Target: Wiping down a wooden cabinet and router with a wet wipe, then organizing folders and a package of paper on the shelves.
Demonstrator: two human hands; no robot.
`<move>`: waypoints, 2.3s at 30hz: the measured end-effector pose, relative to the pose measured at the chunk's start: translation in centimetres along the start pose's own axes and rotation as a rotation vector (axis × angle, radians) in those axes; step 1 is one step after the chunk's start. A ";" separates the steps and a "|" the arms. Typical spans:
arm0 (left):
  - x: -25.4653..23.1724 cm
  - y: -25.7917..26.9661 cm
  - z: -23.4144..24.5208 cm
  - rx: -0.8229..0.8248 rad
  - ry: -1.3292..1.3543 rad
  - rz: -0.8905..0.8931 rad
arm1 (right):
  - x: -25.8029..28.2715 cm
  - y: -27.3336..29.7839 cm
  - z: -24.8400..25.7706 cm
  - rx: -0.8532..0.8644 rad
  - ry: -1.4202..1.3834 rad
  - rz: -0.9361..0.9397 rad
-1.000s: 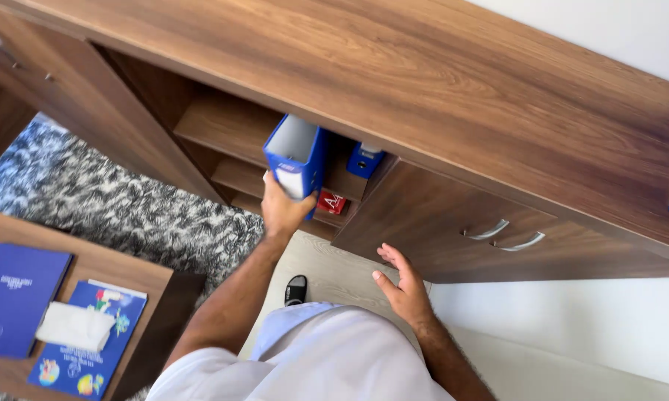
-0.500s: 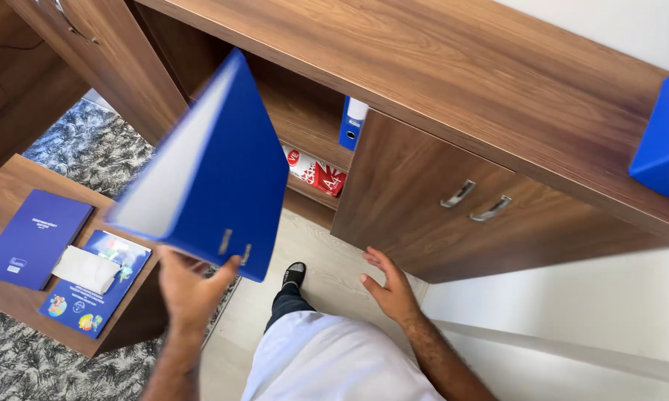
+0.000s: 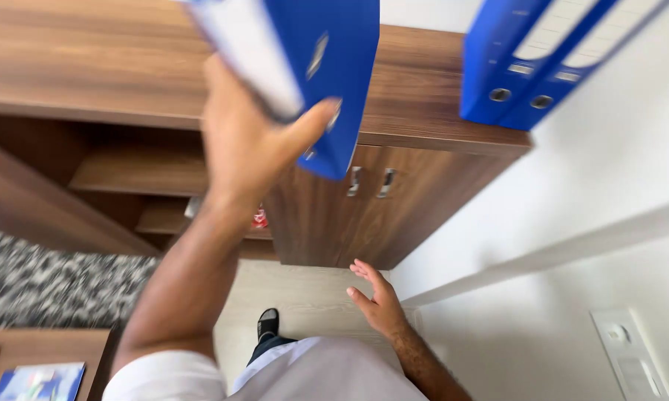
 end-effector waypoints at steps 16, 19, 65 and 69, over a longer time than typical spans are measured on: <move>0.4 -7.8 -30.9 0.246 -0.212 0.096 | -1.7 7.3 2.9 -0.394 0.051 -0.179; -0.3 -8.9 -31.3 0.336 -0.219 0.131 | -0.5 5.9 3.6 -0.368 0.106 -0.192; 55.6 7.9 -6.9 0.168 -0.429 0.808 | 1.6 -13.8 -12.8 -0.050 0.199 -0.174; 54.6 8.2 -5.4 0.132 -0.323 0.933 | 1.7 -14.0 -13.6 -0.023 0.185 -0.186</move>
Point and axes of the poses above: each hand's wrist, its own y-axis away from the middle knuckle, its own z-axis out of the back of the hand, x = y × z, the point moved 2 cm from there along -y, towards the middle knuckle, and after that the axes turned 9 degrees about z, right-handed, at the moved point
